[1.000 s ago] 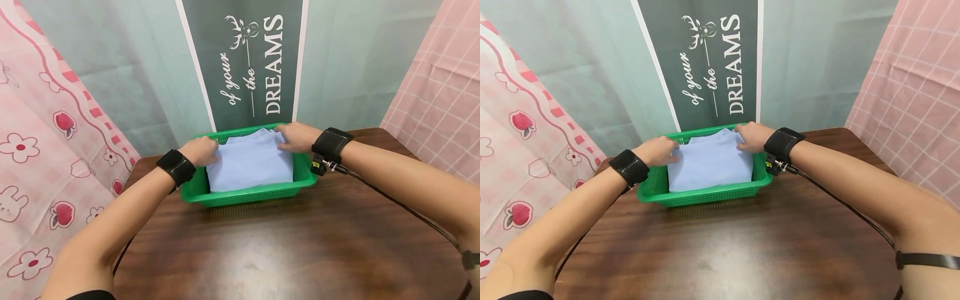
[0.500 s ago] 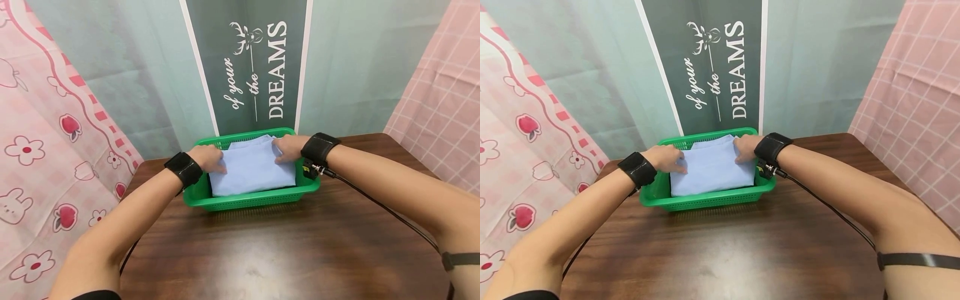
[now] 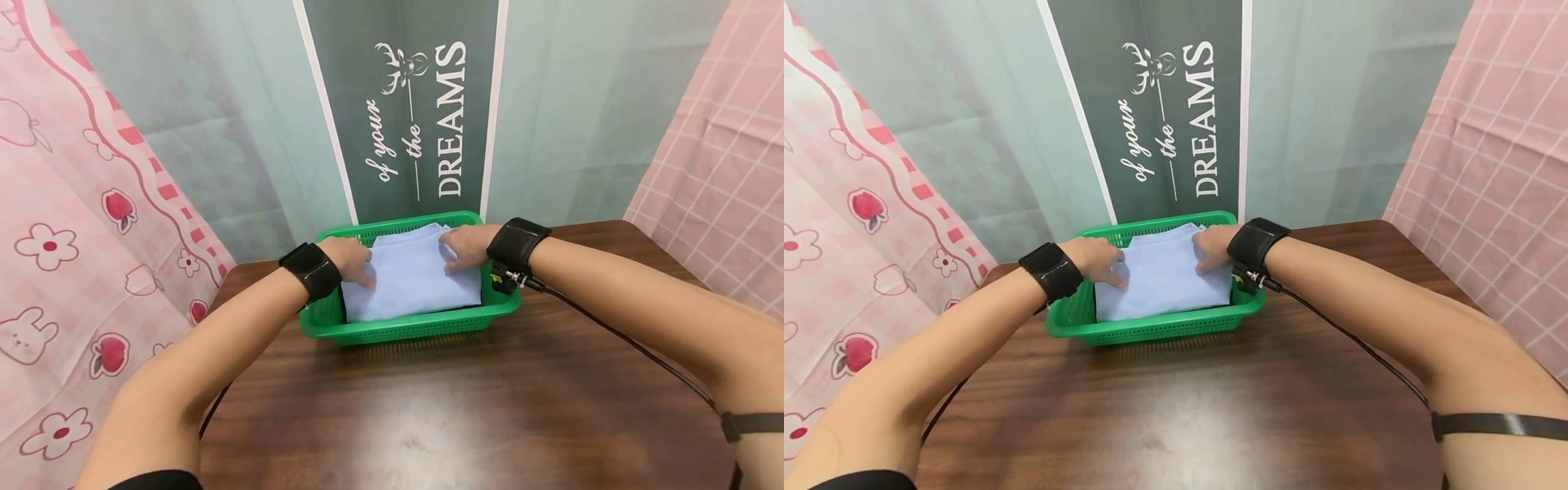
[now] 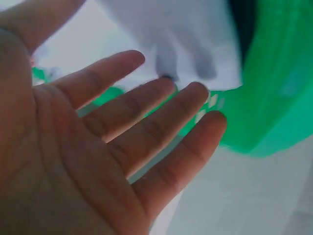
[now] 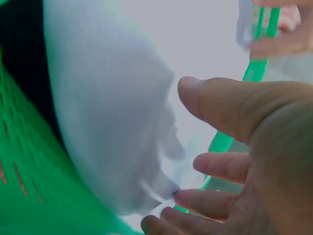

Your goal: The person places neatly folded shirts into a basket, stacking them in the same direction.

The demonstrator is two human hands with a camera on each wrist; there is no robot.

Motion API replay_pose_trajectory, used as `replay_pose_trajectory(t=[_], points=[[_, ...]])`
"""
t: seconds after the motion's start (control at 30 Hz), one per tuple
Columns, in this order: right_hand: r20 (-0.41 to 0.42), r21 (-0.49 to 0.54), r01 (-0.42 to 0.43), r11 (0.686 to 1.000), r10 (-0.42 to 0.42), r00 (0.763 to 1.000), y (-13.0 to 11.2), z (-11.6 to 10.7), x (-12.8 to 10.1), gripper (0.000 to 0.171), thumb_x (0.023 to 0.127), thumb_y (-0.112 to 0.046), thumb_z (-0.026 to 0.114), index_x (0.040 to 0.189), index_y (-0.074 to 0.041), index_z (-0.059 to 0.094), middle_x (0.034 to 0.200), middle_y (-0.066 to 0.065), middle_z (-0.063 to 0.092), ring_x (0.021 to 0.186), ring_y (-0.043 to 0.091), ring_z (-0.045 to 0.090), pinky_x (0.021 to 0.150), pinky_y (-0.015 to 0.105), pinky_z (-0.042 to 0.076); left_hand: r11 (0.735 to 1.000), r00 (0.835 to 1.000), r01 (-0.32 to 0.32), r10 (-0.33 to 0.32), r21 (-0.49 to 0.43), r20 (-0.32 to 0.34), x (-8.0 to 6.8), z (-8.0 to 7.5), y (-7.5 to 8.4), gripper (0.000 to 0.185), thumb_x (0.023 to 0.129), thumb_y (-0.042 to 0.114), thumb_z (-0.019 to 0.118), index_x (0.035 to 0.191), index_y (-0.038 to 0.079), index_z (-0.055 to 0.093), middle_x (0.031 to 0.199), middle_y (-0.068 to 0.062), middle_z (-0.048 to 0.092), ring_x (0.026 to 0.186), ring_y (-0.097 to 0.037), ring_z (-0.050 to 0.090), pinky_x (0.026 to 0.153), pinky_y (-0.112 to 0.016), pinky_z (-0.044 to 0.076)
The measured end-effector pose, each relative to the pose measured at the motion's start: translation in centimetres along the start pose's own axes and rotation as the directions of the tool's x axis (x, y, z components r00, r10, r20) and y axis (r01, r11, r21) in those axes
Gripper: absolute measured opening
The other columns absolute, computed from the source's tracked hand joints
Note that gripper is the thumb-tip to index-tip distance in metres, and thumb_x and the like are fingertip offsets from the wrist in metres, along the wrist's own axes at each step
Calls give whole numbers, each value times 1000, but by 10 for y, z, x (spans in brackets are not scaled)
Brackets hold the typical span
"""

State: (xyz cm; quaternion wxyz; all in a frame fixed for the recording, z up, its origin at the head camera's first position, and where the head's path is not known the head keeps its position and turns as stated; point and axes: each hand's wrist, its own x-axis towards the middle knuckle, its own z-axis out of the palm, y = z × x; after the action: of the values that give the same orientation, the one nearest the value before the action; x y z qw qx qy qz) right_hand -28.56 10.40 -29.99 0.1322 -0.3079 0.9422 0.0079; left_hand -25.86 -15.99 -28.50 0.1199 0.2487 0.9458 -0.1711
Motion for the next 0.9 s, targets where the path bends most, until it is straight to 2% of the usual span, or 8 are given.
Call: replay_pose_trajectory(t=[0.1,0.2,0.33,0.47,0.57,0.63,0.77,0.9], points=[[14,-3,56,998,-56,998,-7,-1,-5,73,100,-32,70,156,6,42,161,34,40,151,50,41,124,59,34,999,998,-42,43,-27,36,-1,-11,9,72,95,55,73,151,12,59,147,-14,65,137,-30,60,112,-48,51],[22,-35,108,994,-107,994,-15,-3,-2,72,99,-31,71,157,2,43,163,34,37,151,50,40,125,59,33,996,993,-89,91,-30,74,1,-22,23,76,94,54,75,155,15,54,151,-13,62,143,-30,56,118,-46,46],[58,-68,169,983,-165,984,-29,-6,9,70,99,-31,70,157,0,45,163,32,40,150,47,43,124,56,35,988,985,-151,147,41,86,7,-31,42,75,92,53,77,153,15,56,147,-13,65,137,-29,61,114,-44,49],[104,-75,162,984,-154,983,-37,-8,22,77,99,-37,71,159,1,42,164,30,40,152,46,42,126,53,35,980,988,-143,134,135,71,12,-35,55,80,88,57,79,151,13,58,143,-10,67,128,-27,67,105,-44,55],[112,-90,123,988,-113,987,-37,-8,32,83,97,-40,75,160,1,39,164,29,41,151,45,43,126,51,35,978,993,-108,98,179,63,17,-34,56,90,86,62,80,158,17,50,150,-7,62,129,-25,66,105,-42,56],[119,-92,103,990,-92,989,-35,-8,36,85,96,-41,77,161,-1,39,162,28,44,150,43,45,125,51,36,980,994,-101,92,169,60,21,-31,55,96,84,63,81,163,22,43,157,-5,57,133,-24,63,108,-41,55],[144,-58,105,993,-95,985,-29,-3,43,87,93,-42,80,161,-2,41,160,27,48,148,43,48,123,51,38,987,990,-121,112,108,83,29,-26,53,100,84,60,82,165,21,39,164,-7,50,140,-26,58,112,-41,51],[152,-43,108,993,-100,983,-22,5,46,90,93,-45,79,162,-5,38,160,25,48,149,42,47,124,51,38,986,985,-144,135,86,109,37,-20,52,102,83,59,84,165,19,38,168,-9,44,147,-29,53,114,-41,50]])
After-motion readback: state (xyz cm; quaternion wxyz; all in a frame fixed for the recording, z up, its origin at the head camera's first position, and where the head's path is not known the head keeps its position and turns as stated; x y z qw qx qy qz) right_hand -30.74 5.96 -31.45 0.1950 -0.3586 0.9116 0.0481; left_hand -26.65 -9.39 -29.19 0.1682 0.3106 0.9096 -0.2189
